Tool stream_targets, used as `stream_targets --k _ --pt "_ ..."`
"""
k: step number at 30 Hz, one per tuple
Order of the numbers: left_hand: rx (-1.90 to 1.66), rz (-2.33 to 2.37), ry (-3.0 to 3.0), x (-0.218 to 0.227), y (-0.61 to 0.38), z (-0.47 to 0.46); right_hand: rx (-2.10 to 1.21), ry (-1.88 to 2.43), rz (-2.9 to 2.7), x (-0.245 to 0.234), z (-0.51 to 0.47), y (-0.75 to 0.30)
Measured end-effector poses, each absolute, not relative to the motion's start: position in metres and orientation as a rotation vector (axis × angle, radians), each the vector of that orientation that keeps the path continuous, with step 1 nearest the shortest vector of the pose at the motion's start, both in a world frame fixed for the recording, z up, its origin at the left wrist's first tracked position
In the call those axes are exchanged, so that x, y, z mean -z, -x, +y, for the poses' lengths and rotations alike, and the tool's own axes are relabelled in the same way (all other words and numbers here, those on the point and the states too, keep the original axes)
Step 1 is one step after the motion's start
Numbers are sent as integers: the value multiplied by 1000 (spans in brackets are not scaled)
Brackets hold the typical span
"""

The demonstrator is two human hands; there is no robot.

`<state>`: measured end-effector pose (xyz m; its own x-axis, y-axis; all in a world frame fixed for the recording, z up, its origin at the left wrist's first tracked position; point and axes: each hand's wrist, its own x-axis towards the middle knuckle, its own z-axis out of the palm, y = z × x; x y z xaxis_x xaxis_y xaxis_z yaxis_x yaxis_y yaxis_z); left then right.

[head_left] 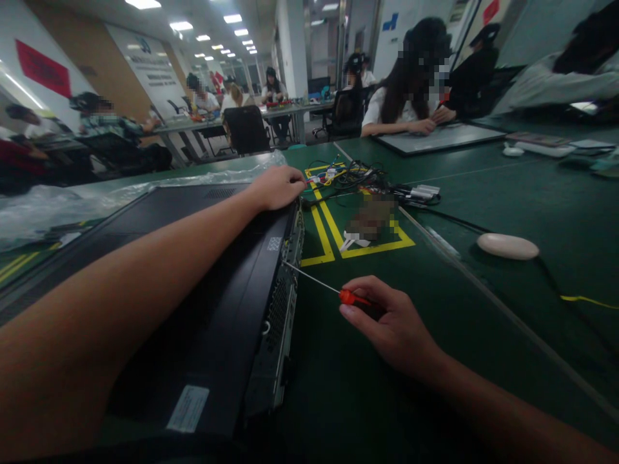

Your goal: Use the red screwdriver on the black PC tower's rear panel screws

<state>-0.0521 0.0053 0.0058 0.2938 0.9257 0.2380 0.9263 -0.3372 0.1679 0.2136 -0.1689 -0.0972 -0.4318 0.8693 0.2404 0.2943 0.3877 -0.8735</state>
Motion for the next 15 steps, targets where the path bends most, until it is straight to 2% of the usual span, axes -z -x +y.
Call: stream_targets --k 10,15 --pt "414 -1852 2492 -8 50 2 -1217 1005 -1798 99 -172 -209" --pt "368 -1872 2485 -9 49 2 -1516 947 -1598 102 -175 -206"
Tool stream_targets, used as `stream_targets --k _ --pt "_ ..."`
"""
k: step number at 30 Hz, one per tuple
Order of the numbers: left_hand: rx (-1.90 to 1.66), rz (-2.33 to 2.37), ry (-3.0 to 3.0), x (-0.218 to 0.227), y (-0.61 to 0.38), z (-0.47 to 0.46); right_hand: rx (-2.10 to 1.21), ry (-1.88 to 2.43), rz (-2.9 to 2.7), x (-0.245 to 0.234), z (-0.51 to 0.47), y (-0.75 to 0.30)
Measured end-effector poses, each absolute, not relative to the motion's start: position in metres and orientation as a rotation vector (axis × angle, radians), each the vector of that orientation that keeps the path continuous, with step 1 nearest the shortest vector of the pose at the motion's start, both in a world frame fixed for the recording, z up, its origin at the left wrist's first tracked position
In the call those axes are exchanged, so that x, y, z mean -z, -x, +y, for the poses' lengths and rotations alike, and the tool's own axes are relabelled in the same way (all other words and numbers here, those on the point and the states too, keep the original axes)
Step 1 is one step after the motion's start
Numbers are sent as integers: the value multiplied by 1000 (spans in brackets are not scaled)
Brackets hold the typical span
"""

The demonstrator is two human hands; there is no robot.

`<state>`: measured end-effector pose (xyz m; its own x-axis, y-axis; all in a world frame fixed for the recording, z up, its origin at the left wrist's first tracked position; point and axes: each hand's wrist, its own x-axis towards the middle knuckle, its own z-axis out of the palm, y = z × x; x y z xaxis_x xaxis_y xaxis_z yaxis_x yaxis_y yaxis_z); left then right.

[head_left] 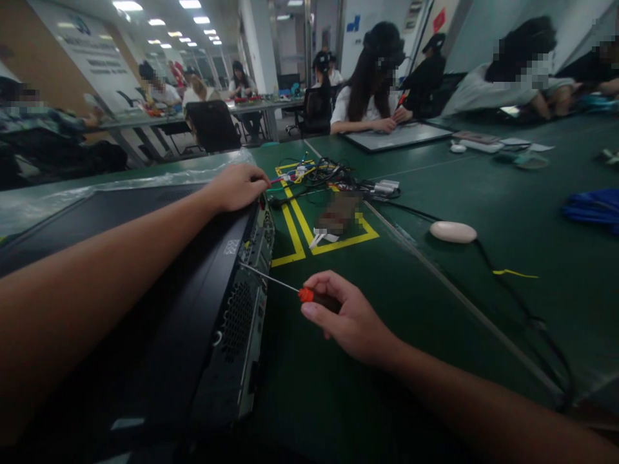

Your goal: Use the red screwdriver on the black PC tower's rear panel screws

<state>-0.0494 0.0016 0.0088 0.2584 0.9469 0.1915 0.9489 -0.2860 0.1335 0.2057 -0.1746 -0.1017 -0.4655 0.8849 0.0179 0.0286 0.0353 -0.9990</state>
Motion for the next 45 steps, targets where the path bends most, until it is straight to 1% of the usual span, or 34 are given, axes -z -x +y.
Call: stream_targets --k 4,10,13,19,25,29,39,45 --pt "350 -1895 2466 -10 49 0 -1634 925 -1484 101 -174 -206" --pt "359 -1906 2472 -10 49 0 -1586 990 -1559 99 -173 -207" --pt "359 -1902 2464 -10 48 0 -1622 1015 -1558 99 -175 -206" --pt "287 -1867 2513 -11 51 2 -1691 906 -1438 99 -176 -206" --pt "162 -1785 2731 -13 59 9 -1706 839 -1408 103 -172 -204" --pt "187 -1750 2787 -12 63 12 -1683 841 -1401 102 -171 -204" --pt "213 -1807 2828 -12 67 11 -1746 901 -1370 100 -171 -200" --pt "209 -1778 2872 -12 68 11 -1767 866 -1365 98 -169 -202"
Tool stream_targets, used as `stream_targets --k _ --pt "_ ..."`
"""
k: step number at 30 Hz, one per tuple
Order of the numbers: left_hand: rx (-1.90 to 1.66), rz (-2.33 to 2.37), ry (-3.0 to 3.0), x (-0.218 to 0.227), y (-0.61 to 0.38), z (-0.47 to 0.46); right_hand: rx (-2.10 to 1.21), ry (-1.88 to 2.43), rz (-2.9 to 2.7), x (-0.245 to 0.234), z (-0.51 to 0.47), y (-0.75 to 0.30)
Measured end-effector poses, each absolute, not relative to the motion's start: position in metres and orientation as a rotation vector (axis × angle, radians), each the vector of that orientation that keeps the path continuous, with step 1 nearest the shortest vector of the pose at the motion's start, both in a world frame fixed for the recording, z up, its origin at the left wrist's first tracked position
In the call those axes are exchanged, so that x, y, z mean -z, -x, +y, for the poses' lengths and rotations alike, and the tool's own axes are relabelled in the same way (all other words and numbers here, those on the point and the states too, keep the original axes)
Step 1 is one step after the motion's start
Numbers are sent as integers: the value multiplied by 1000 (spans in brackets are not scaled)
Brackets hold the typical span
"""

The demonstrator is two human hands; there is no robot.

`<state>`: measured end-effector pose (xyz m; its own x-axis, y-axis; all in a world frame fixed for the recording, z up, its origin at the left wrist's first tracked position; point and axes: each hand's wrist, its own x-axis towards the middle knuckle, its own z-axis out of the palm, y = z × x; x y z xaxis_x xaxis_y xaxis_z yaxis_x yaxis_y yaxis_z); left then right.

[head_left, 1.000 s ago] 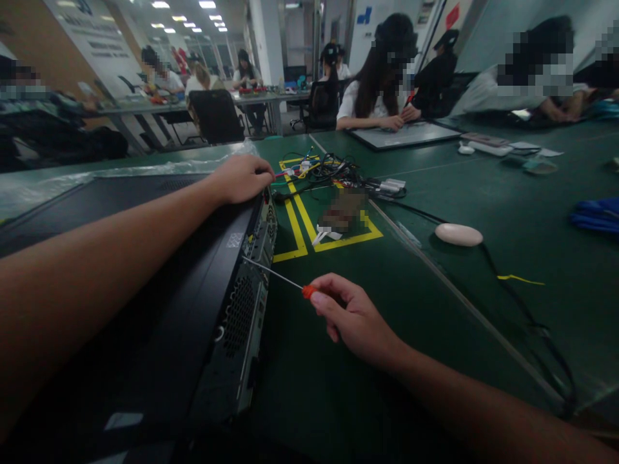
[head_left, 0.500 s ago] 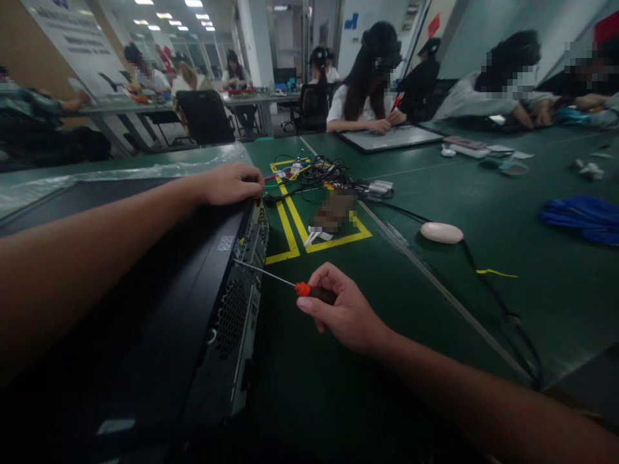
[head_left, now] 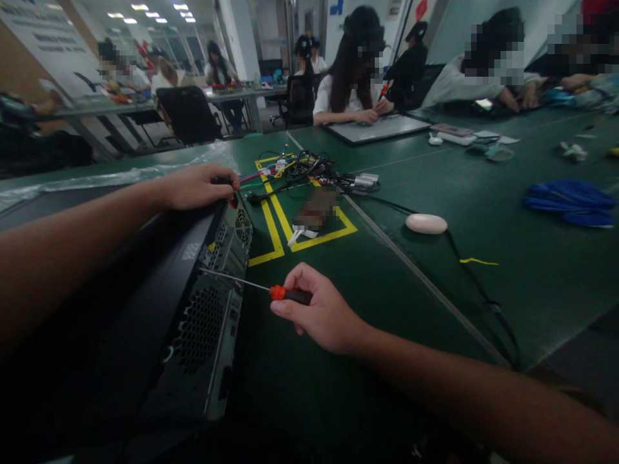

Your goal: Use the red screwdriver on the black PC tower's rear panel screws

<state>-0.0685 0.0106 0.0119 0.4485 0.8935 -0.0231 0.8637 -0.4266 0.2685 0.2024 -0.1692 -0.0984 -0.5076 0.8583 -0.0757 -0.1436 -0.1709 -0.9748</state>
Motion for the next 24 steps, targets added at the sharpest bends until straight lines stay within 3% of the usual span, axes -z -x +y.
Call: stream_targets --k 16,20,24 --pt "-200 1851 -2399 -10 101 -23 -1846 767 -1351 100 -177 -167" --pt "-105 2033 -2387 -13 90 -16 -1838 781 -1319 101 -181 -167" --pt "11 1930 -2495 -14 77 3 -1798 816 -1287 104 -188 -165"
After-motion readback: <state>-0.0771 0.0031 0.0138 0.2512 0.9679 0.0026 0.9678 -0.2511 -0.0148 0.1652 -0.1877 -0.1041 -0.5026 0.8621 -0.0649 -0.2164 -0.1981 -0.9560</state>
